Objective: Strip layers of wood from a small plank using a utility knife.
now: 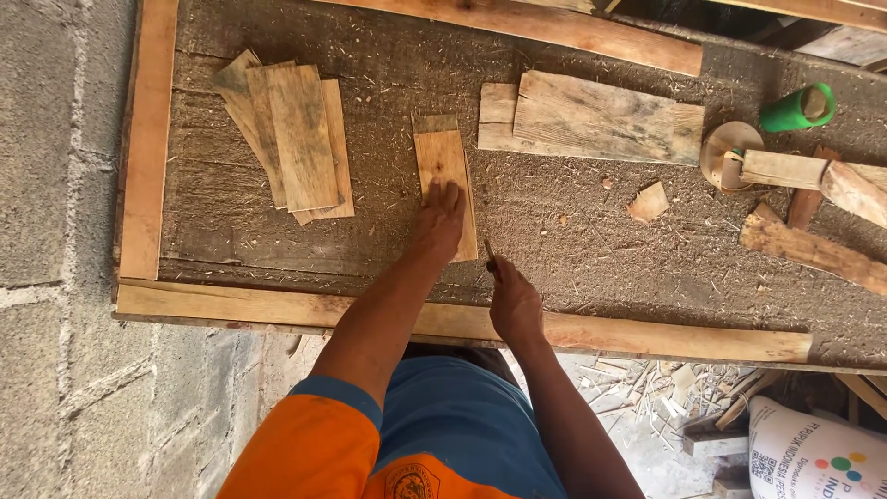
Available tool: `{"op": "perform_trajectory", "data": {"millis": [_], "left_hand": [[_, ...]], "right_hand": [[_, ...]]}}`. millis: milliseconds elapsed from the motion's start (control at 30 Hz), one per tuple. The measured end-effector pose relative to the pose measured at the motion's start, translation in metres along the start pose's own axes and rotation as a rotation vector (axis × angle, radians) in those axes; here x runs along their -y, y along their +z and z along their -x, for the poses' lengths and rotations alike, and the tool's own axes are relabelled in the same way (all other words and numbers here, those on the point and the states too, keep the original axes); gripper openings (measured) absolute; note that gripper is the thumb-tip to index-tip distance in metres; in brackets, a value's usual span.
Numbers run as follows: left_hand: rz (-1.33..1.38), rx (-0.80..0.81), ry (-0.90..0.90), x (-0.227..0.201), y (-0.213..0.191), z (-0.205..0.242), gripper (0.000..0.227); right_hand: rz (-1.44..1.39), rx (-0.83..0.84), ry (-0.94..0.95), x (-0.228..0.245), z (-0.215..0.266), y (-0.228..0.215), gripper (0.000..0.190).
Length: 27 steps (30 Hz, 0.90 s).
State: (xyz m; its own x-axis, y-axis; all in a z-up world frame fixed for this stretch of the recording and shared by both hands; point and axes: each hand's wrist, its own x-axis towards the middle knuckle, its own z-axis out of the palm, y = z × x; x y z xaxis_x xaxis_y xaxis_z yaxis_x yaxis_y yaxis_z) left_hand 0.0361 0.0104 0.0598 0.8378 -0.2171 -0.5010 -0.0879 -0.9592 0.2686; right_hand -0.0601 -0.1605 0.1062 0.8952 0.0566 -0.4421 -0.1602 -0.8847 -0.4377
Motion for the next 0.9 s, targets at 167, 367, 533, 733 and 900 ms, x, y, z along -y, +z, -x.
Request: {"op": "perform_trajectory", "data": {"millis": [167,367,533,733,900], "left_hand": [[0.007,-0.054,0.024,0.006,0.003,0.004,0.102],[-0.023,-0.09,0.017,0.011,0.031,-0.014,0.086],[-0.038,-0.039,0.011,0.013,0.038,-0.018,0.091],[-0.114,0.087,0.019,0.007,0.006,-0.002,0.112],[-0.058,-0.038,0.02,0.011,0.025,-0.01,0.117]], "right_hand": [[-0.098,-0.149,-0.195,-0.005,-0.046,0.021,0.033],[0.027,-0.065,-0.01,0.003,-0.064,0.014,0.03],[-0.029,-0.237,-0.131,0.004,-0.096,0.025,0.043],[-0.049,0.009,0.005,0.073,-0.143,-0.007,0.035],[0.045,-0.148,-0.149,0.061,-0.184,0.014,0.034]]}}
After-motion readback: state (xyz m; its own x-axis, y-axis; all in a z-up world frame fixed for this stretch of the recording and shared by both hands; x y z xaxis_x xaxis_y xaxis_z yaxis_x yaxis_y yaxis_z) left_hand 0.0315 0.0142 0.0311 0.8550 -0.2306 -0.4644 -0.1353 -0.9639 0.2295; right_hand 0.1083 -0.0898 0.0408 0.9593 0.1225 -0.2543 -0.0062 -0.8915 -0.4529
